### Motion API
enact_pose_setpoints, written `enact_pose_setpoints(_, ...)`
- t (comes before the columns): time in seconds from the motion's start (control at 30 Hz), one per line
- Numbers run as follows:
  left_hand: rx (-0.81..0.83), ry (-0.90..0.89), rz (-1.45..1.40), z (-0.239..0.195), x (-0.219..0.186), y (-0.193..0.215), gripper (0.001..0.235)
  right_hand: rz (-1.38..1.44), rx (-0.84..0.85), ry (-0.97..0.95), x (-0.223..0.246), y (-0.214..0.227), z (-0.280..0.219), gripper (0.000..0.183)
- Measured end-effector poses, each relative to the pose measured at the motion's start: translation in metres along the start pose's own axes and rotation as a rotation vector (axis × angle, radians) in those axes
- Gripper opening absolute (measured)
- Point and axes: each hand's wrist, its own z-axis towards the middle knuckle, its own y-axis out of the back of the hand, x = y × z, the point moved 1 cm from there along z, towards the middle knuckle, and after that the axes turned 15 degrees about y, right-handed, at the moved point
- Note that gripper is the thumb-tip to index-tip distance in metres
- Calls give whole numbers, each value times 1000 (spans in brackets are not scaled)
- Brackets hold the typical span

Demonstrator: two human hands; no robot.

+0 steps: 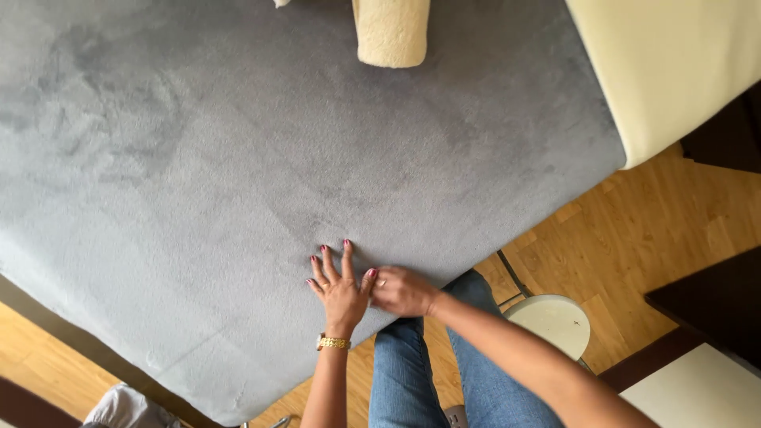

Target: The person folds a large gray towel on a bed, smoothing it flat with both hands. They then roll two smaller beige towels and place them on the folded towel.

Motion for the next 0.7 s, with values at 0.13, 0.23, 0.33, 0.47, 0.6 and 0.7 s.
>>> enact_pose_setpoints(0.13,-239,-38,-151,71,-5,29,43,-144,-326,-220,-78,135,50,26)
enact_pose_setpoints(0.23,-112,45,-820,103,-77,114,37,-173,-606,-491,-161,222,85,24)
enact_pose_setpoints(0.33,-43,-73,-1287,141,-148,177,45,1,-889,-478,-240,286,127,39)
enact_pose_setpoints(0.47,139,-69,-1550,198,-222,241,111,517,-916,-517,-316,330,180,83)
enact_pose_setpoints(0.6,131,-245,-1584,259,-252,273,139,861,-884,-569,-349,337,222,120)
enact_pose_setpoints(0.7,193,-353,-1540,281,-269,286,134,966,-912,-548,-363,329,235,108)
